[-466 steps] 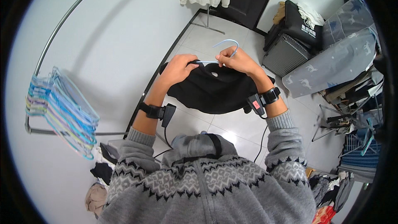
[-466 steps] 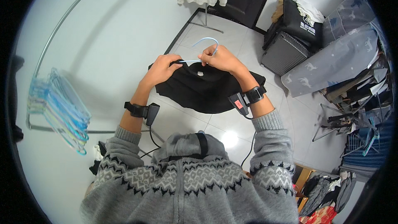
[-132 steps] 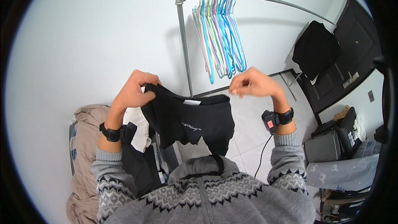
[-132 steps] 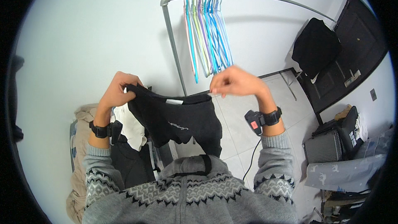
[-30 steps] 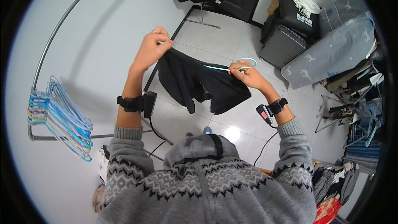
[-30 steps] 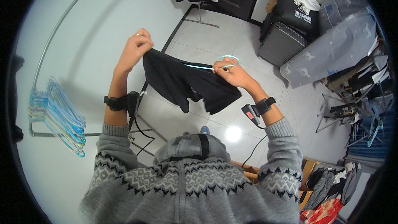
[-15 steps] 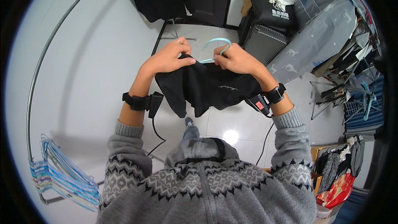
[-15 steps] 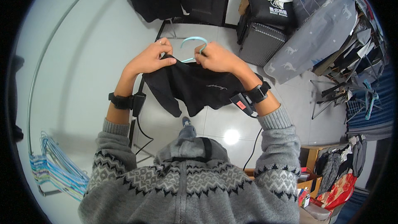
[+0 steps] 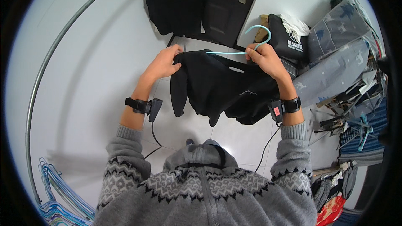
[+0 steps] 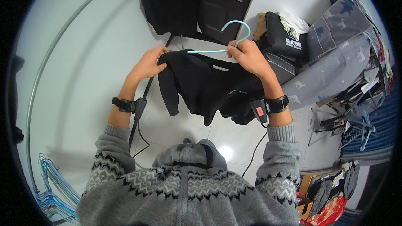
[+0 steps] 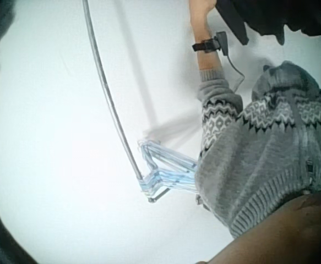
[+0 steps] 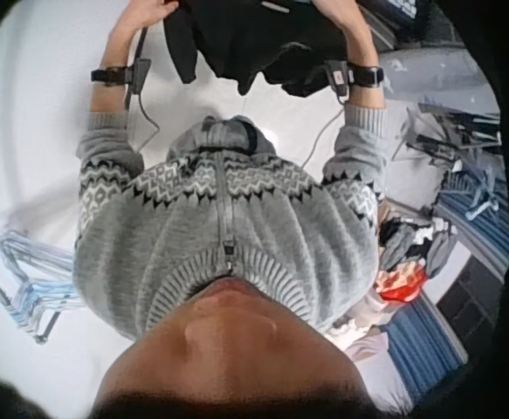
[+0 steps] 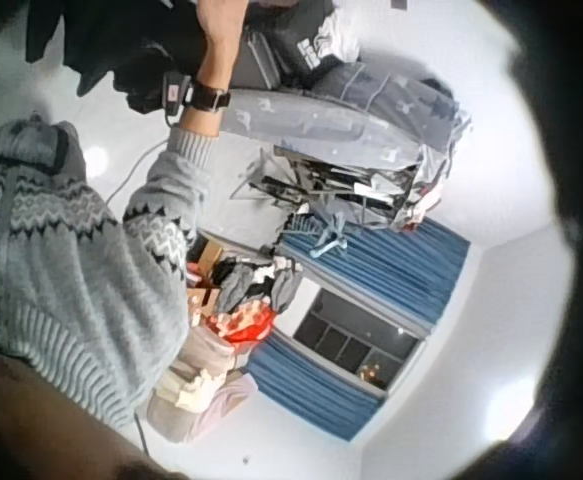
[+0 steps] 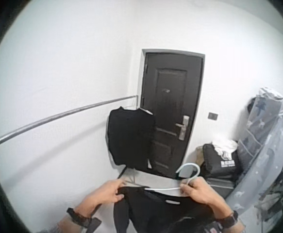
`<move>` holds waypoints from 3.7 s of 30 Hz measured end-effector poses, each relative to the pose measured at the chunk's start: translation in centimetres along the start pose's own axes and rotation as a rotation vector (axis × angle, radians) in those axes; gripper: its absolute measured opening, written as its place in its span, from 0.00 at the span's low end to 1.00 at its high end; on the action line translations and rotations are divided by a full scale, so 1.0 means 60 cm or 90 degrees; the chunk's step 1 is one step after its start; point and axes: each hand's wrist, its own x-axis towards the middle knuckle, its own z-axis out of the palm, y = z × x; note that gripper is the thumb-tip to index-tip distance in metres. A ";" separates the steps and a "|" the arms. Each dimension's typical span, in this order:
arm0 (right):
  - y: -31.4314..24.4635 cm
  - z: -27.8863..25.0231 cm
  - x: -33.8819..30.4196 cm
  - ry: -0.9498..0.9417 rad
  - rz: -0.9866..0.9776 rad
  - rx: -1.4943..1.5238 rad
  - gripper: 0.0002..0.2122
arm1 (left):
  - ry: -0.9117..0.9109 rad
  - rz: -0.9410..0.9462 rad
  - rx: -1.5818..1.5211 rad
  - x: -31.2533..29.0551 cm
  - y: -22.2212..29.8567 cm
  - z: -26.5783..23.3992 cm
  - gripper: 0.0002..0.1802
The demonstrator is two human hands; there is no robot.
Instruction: The person picks up shirts from a pile on a bed, places each on a hanger, and hangs them on a metal clothing rack. The person handles white and black shirts one at a time, repeating the same sequence for each item.
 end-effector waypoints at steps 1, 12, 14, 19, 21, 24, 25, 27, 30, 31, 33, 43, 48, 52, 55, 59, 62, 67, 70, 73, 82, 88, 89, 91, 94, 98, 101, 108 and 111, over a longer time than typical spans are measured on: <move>0.007 -0.006 0.017 0.001 -0.012 0.010 0.15 | 0.043 -0.010 -0.016 0.013 -0.015 -0.004 0.19; 0.099 0.033 0.185 -0.080 -0.039 0.064 0.13 | 0.126 0.037 -0.030 0.169 -0.090 -0.101 0.09; 0.114 0.023 0.227 -0.066 -0.023 0.078 0.14 | 0.091 0.023 -0.017 0.202 -0.105 -0.118 0.09; 0.134 0.002 0.353 -0.056 -0.119 0.059 0.14 | 0.075 -0.037 -0.002 0.268 -0.144 -0.152 0.09; 0.137 0.003 0.404 -0.075 -0.126 0.053 0.13 | 0.072 -0.061 -0.001 0.288 -0.160 -0.160 0.10; 0.134 0.008 0.478 -0.094 -0.156 0.057 0.14 | 0.105 -0.066 -0.001 0.314 -0.180 -0.170 0.10; 0.137 0.002 0.495 -0.089 -0.181 0.055 0.14 | 0.124 -0.068 0.007 0.322 -0.185 -0.170 0.10; 0.136 -0.006 0.536 -0.083 -0.199 0.039 0.14 | 0.135 -0.077 0.040 0.336 -0.203 -0.180 0.10; 0.136 -0.015 0.605 -0.051 -0.222 0.025 0.16 | 0.136 -0.084 0.080 0.366 -0.238 -0.203 0.09; 0.137 -0.015 0.631 -0.042 -0.247 0.036 0.16 | 0.147 -0.076 0.068 0.379 -0.253 -0.207 0.08; 0.144 -0.019 0.680 -0.028 -0.241 0.028 0.16 | 0.164 -0.075 0.040 0.408 -0.282 -0.211 0.07; 0.108 -0.104 0.961 0.019 -0.236 0.001 0.18 | 0.247 -0.127 0.001 0.624 -0.367 -0.347 0.06; 0.095 -0.112 1.091 0.022 -0.209 0.020 0.19 | 0.297 -0.185 0.061 0.703 -0.420 -0.396 0.11; 0.087 -0.110 1.153 0.010 -0.203 0.027 0.20 | 0.346 -0.299 0.073 0.706 -0.464 -0.406 0.15; 0.083 -0.104 1.196 0.010 -0.200 0.017 0.20 | 0.364 -0.359 0.077 0.711 -0.503 -0.407 0.21; 0.084 -0.090 1.232 0.031 -0.234 0.011 0.20 | 0.401 -0.357 0.072 0.687 -0.537 -0.401 0.27; 0.103 -0.083 1.240 0.036 -0.227 -0.017 0.20 | 0.471 -0.259 0.095 0.673 -0.546 -0.365 0.13; 0.128 -0.054 1.252 0.032 -0.231 0.037 0.20 | 0.462 -0.206 0.086 0.646 -0.534 -0.336 0.11; 0.139 -0.030 1.266 -0.008 -0.191 0.055 0.20 | 0.423 -0.263 0.076 0.647 -0.521 -0.334 0.12; 0.143 -0.011 1.279 -0.008 -0.246 0.068 0.20 | 0.360 -0.380 0.049 0.656 -0.512 -0.333 0.16; 0.177 0.029 1.284 0.230 -0.290 0.023 0.10 | 0.359 -0.334 0.010 0.689 -0.555 -0.290 0.14; 0.206 0.079 1.226 0.387 -0.397 0.188 0.11 | 0.417 -0.333 0.016 0.685 -0.565 -0.269 0.13; 0.211 0.087 1.217 0.343 -0.387 0.196 0.10 | 0.431 -0.343 0.005 0.681 -0.558 -0.264 0.13; 0.220 0.121 1.207 0.284 -0.332 0.244 0.08 | 0.454 -0.358 -0.029 0.665 -0.553 -0.249 0.12; 0.222 0.181 1.202 0.214 -0.297 0.310 0.06 | 0.509 -0.369 -0.125 0.620 -0.537 -0.229 0.12; 0.202 0.265 1.166 0.100 -0.234 0.410 0.04 | 0.592 -0.419 -0.169 0.516 -0.484 -0.202 0.12; 0.165 0.323 1.107 0.012 -0.223 0.503 0.04 | 0.672 -0.468 -0.194 0.418 -0.419 -0.176 0.12; 0.029 0.452 0.931 -0.224 -0.251 0.565 0.06 | 0.877 -0.588 -0.174 0.178 -0.250 -0.104 0.11; -0.045 0.502 0.834 -0.321 -0.281 0.596 0.06 | 0.953 -0.618 -0.145 0.070 -0.167 -0.066 0.10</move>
